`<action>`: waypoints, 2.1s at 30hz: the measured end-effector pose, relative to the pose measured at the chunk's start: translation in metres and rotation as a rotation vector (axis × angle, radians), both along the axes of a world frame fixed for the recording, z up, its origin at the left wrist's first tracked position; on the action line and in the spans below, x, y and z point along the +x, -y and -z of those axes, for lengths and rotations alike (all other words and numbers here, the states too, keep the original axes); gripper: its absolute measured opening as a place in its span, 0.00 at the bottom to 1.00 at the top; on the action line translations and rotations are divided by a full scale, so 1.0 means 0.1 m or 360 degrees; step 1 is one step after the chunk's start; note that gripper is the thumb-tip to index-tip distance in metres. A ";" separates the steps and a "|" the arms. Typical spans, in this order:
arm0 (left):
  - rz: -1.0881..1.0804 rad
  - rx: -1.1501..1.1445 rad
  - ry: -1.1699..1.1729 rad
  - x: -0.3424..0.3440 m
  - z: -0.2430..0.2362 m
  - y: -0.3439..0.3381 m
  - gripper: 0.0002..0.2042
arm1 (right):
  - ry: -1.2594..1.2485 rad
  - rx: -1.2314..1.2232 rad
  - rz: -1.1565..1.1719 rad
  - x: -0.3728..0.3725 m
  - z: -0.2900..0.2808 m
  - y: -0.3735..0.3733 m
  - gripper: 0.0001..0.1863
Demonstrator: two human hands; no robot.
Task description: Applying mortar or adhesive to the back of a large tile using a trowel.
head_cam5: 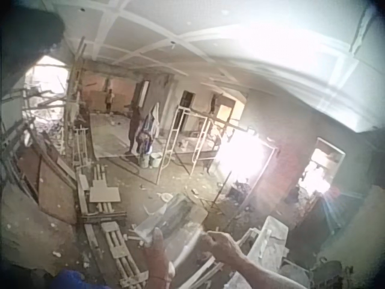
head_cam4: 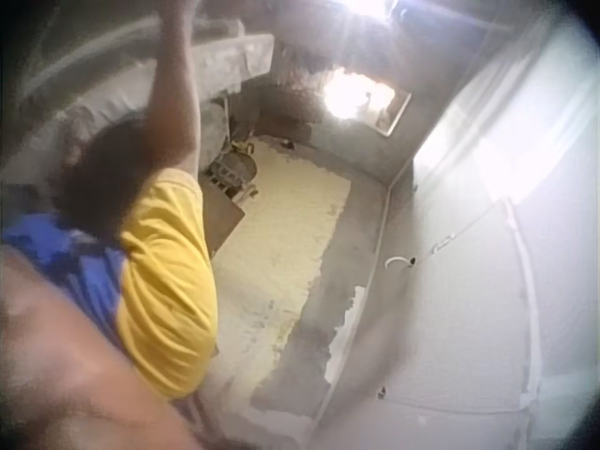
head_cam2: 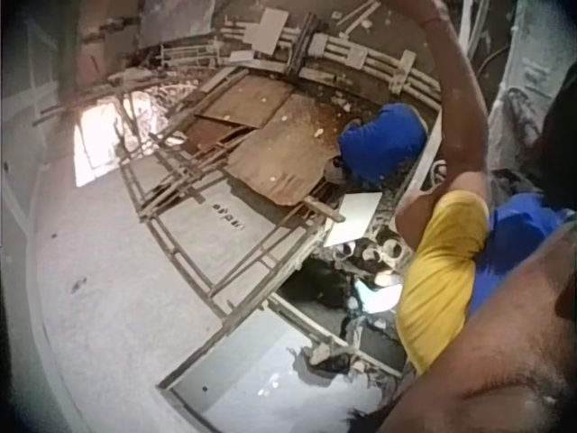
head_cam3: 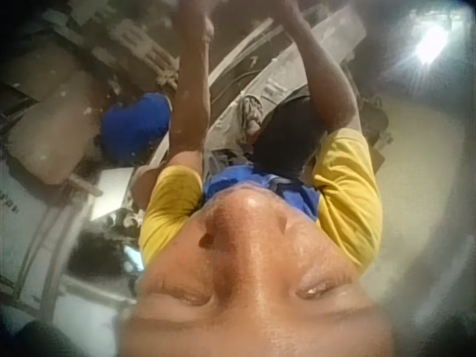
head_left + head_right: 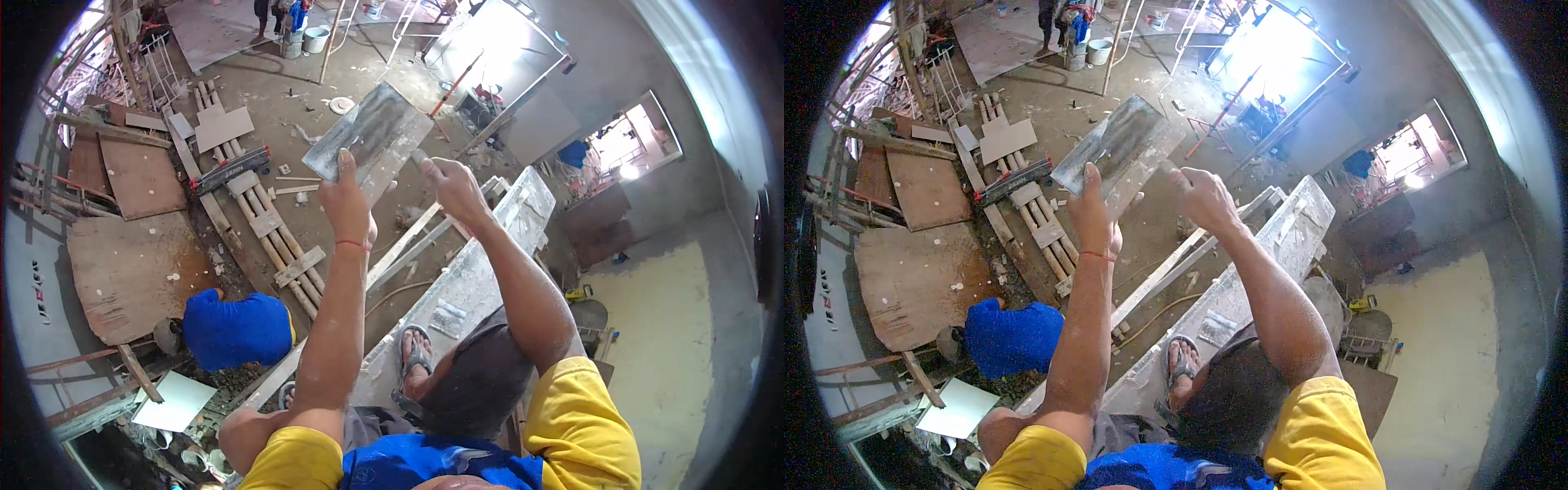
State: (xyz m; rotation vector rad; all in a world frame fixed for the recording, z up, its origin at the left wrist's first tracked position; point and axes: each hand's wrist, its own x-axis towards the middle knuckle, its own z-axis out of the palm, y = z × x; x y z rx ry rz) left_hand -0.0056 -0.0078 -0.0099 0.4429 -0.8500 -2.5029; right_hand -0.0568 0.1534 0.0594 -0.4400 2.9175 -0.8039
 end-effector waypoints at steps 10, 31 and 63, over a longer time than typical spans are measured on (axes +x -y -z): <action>-0.0035 0.0083 0.0031 0.04 -0.12 -0.01 0.25 | -0.0002 0.0058 -0.0072 0.03 -0.02 0.03 0.23; 0.0009 0.0063 -0.0020 0.02 -0.01 0.03 0.23 | -0.0164 0.0106 -0.0069 0.01 0.00 0.01 0.26; 0.0098 0.0097 -0.0022 0.07 -0.11 0.01 0.22 | -0.0260 0.0026 -0.0104 0.03 0.04 -0.04 0.24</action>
